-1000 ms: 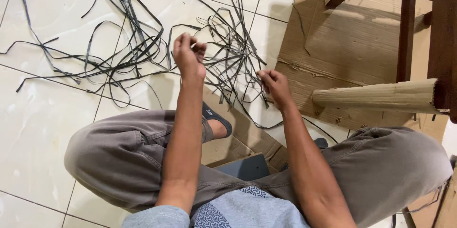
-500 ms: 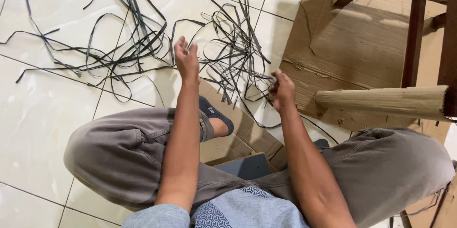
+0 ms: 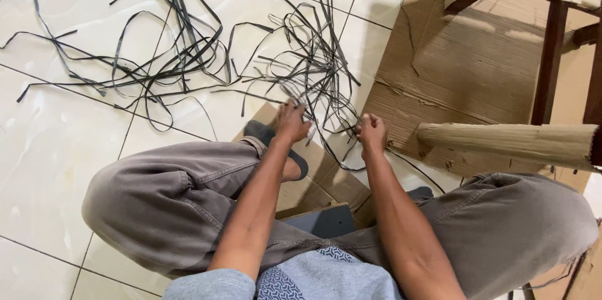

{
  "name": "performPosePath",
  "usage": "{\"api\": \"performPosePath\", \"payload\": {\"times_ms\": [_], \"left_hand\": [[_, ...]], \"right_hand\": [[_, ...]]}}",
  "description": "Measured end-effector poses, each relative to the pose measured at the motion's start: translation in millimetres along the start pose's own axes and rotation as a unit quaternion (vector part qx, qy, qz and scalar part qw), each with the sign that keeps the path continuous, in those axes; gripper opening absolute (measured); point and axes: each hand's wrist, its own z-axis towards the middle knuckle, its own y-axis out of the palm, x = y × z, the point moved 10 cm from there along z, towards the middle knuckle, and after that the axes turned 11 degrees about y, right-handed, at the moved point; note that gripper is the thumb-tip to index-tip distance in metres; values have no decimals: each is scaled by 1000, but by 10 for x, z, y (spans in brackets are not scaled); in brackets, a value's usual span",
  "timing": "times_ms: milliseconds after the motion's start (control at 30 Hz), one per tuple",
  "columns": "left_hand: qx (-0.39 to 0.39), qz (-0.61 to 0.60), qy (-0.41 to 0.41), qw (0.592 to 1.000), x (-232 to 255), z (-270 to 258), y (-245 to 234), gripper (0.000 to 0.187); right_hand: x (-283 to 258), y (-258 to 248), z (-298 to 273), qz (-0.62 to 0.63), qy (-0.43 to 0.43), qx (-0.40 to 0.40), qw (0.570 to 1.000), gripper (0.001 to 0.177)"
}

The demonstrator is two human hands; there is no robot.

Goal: Wrapping a wooden chair leg with cardboard and securing it with plastic ties

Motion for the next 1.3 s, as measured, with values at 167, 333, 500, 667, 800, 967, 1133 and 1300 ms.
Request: {"api": "performPosePath", "payload": {"times_ms": [167, 333, 500, 667, 800, 967, 1133, 1300], "left_hand": [[-118, 59, 118, 984, 253, -50, 313, 72], [-145, 90, 163, 972, 405, -108, 373, 69], [-172, 143, 204, 953, 480, -100, 650, 63], [-117, 164, 303, 931, 770, -234, 626, 36], [-136, 6, 221, 966, 510, 80, 606, 27], [242, -39, 88, 965, -131, 547, -397, 13], [219, 12, -21, 975, -576, 793, -1132, 33], [115, 49, -45, 991, -1185, 972, -1104, 58]], "right_hand": [[262, 42, 164, -277, -49, 30, 959, 46], [421, 335, 135, -471, -100, -10, 876, 41], [211, 676, -407, -534, -143, -68, 830, 42], [230, 687, -586, -601, -106, -55, 790, 44], [156, 633, -602, -624, -103, -22, 775, 37], [-47, 749, -818, -577, -118, -54, 806, 42], [50, 776, -742, -617, -125, -63, 774, 45], [61, 743, -691, -605, -124, -72, 783, 46]]}}
